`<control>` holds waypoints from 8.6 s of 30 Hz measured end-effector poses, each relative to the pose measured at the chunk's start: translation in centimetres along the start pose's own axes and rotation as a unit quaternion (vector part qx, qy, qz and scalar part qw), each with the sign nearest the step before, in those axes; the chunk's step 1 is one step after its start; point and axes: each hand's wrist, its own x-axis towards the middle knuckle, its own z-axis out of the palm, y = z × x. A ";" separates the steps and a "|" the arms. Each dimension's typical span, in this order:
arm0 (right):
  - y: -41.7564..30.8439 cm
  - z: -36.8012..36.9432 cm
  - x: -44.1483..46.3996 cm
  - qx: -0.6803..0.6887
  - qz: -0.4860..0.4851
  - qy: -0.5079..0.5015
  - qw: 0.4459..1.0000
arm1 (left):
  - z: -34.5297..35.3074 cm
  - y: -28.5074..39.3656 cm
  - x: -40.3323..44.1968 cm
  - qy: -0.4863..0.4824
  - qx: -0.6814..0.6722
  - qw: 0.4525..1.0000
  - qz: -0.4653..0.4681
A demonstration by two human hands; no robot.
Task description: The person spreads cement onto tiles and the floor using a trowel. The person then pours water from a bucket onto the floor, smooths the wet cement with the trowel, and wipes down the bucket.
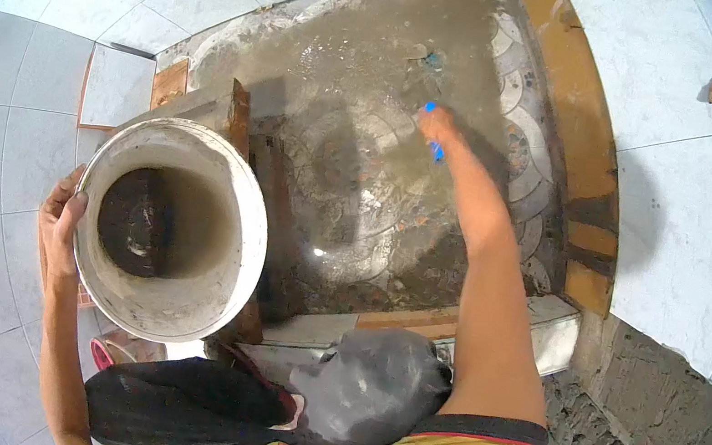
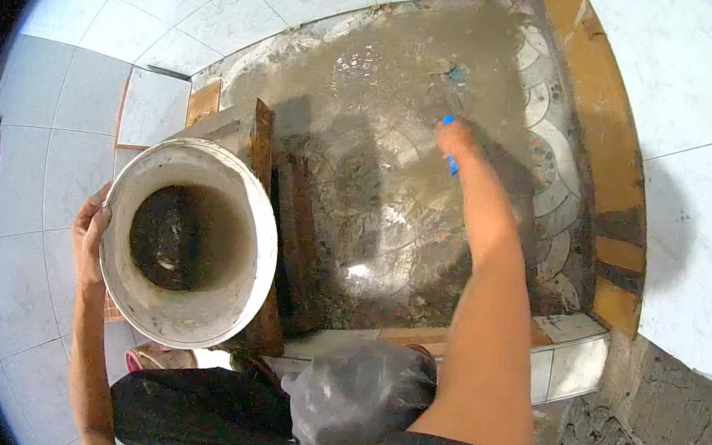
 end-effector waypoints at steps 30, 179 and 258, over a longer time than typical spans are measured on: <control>-0.3 -15.3 -14.3 0.076 0.175 -0.029 0.981 | -0.8 -2.4 0.0 0.031 -0.066 0.997 -0.010; -37.7 -20.8 4.6 0.271 -0.299 0.309 0.862 | -1.6 -3.2 -2.2 0.051 -0.042 0.996 0.058; -7.3 -15.7 -50.6 0.594 0.449 0.088 0.661 | 8.1 4.4 -2.0 -0.169 0.161 0.945 0.230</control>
